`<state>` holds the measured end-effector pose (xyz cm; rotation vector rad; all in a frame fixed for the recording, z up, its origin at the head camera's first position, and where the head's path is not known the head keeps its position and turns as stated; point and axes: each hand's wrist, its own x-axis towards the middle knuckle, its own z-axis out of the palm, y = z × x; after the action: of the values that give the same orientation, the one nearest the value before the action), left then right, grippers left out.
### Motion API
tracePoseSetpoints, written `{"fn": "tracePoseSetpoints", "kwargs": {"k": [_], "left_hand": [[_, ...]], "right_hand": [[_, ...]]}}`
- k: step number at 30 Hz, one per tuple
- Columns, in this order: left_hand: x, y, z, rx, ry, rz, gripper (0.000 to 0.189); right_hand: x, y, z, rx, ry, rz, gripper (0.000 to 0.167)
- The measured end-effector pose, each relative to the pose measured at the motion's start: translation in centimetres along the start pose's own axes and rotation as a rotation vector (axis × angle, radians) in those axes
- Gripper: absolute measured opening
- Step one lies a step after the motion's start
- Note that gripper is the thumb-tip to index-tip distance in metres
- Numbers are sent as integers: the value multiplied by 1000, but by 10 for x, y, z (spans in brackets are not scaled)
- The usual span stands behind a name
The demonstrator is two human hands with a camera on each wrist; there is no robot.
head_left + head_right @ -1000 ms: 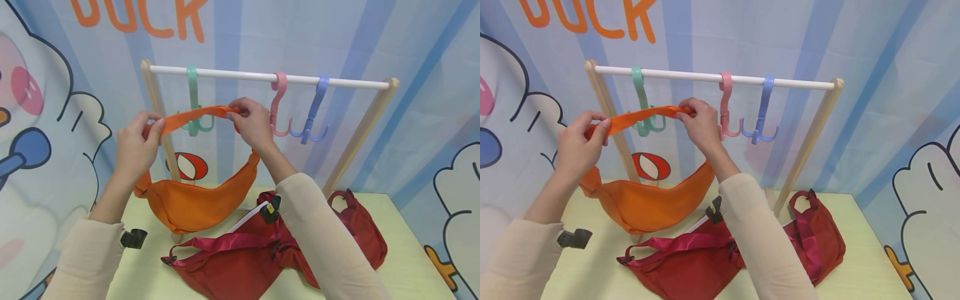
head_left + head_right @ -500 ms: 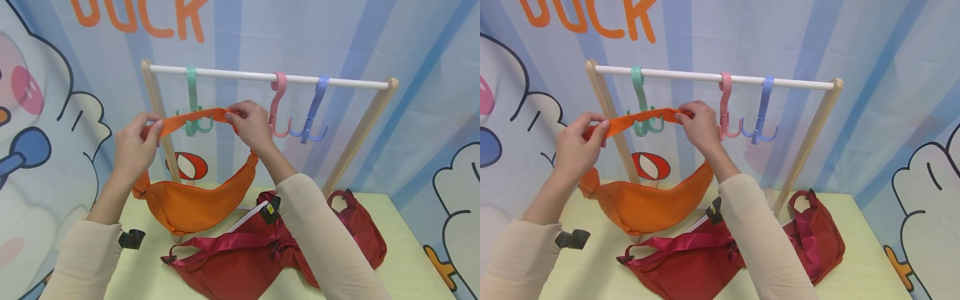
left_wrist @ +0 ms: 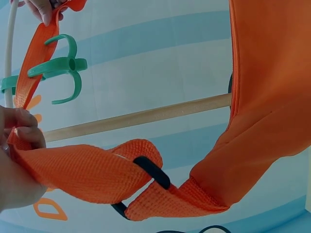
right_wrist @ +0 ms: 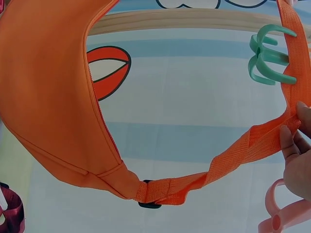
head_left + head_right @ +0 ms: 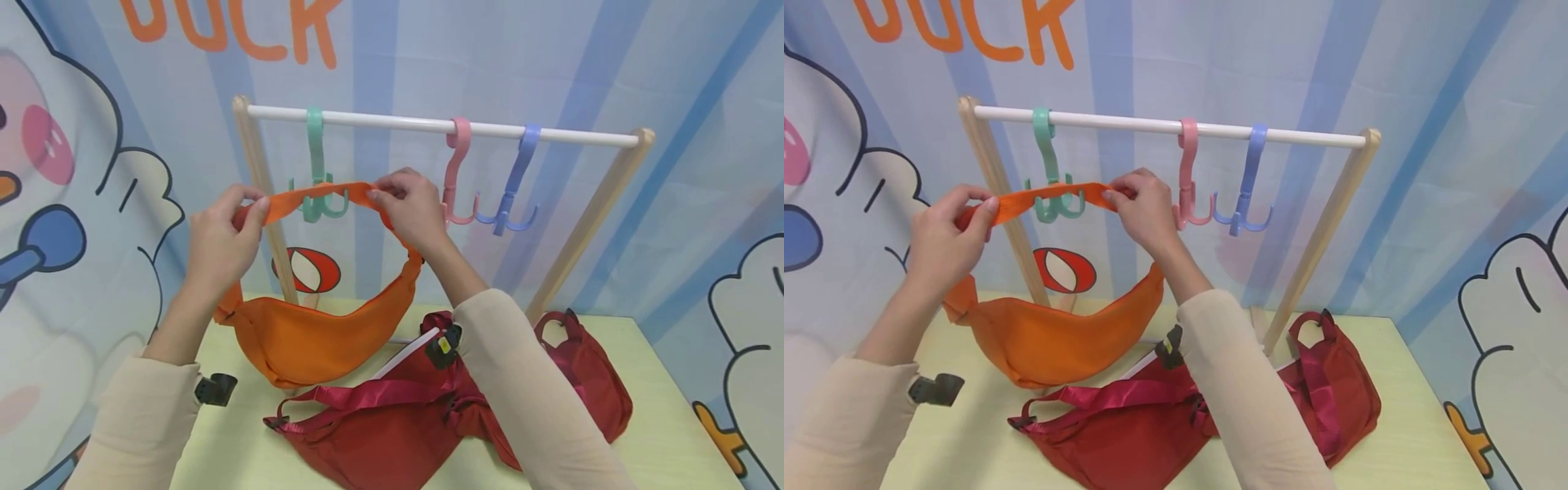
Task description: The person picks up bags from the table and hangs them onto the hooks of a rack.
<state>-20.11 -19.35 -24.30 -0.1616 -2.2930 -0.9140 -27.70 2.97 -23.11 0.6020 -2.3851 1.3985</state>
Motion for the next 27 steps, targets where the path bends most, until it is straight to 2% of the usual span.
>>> {"fn": "tracePoseSetpoints", "kwargs": {"k": [14,27], "left_hand": [[1,-4,3,-2,1,2,25],[-1,-5,3,-7,-66,-3,26]], "right_hand": [[-1,4,2,-11,-30,-4,19],[-2,4,1,-13,-46,15,18]]}}
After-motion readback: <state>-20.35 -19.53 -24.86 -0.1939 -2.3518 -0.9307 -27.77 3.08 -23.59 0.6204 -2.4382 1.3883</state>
